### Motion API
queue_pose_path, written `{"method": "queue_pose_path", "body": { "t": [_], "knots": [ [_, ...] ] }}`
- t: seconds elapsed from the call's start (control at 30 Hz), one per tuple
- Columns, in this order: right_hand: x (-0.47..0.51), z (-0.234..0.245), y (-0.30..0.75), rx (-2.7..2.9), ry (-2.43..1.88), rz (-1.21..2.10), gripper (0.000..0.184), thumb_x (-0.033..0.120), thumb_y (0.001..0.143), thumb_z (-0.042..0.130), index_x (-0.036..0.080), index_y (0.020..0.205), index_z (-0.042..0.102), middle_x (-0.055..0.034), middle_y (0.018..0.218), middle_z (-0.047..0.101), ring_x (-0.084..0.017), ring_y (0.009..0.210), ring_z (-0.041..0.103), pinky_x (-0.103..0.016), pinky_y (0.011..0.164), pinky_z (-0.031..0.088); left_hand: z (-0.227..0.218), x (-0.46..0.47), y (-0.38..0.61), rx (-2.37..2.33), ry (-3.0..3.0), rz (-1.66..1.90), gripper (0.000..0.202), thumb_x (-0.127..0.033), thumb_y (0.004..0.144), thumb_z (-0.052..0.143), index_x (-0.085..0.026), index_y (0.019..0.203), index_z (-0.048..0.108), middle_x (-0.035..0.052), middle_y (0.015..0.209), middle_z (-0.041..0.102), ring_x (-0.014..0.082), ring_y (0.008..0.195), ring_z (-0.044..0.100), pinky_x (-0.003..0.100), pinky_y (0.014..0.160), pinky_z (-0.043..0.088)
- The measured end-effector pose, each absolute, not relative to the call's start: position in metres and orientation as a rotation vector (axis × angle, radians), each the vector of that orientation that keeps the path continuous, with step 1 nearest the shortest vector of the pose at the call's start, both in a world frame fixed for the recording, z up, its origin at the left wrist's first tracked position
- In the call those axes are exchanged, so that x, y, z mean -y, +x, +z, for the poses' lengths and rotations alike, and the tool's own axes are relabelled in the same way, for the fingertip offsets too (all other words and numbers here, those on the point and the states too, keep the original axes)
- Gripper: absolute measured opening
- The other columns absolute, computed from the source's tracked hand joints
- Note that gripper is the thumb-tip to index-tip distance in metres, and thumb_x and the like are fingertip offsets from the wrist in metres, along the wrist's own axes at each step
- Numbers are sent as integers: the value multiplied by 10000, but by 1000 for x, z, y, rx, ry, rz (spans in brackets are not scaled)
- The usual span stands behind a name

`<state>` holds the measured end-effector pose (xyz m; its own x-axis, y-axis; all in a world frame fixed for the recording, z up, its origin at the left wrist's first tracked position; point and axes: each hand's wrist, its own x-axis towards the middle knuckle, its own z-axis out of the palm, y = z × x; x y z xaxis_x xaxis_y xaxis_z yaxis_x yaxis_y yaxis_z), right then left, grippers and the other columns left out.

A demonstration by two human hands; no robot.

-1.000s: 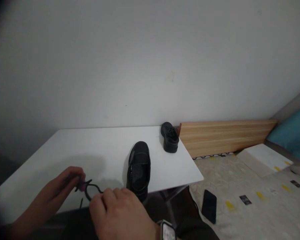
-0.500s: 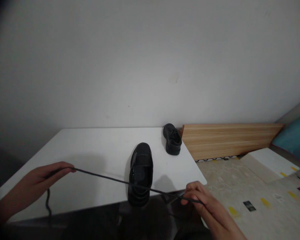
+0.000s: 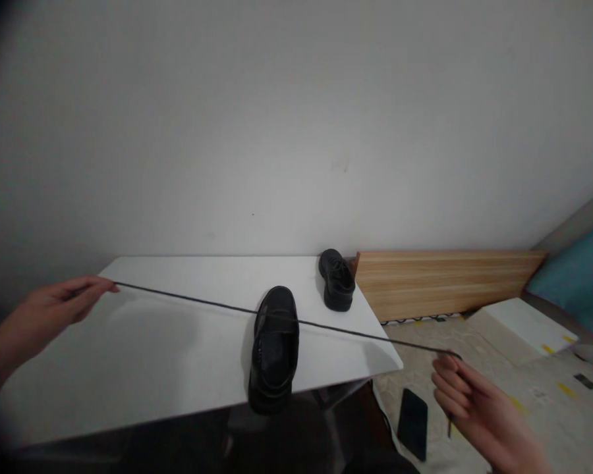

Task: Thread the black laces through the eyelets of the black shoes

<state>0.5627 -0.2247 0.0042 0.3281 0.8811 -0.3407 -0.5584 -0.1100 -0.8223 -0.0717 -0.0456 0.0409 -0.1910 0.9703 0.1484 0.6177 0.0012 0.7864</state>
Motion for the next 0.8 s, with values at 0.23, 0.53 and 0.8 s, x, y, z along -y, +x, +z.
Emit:
{"method": "queue_pose_path", "body": {
  "t": [0.23,0.53,0.8],
  "knots": [
    [134,15,489,339,-802,1494,181,150,897,557,199,741,478,106,526,319,-38,372,328,-116,322,277,44,8,-28,-1431,1337,1378,251,-367,881,585,-121,928,571,-95,563,274,61,482,243,204,463,197],
    [142,-43,471,339,-891,1564,192,62,737,713,131,864,586,30,713,537,-54,567,543,-143,494,470,-4,32,-29,-1339,1168,1073,353,-418,870,599,-87,989,632,-95,575,283,58,475,216,208,437,179],
    [123,-48,426,427,-860,1513,269,372,821,764,150,944,676,-33,909,669,-114,775,640,-244,731,544,-20,26,45,-699,777,1013,380,-21,703,661,-117,1067,704,46,930,624,81,683,522,207,640,463]
  ]
}}
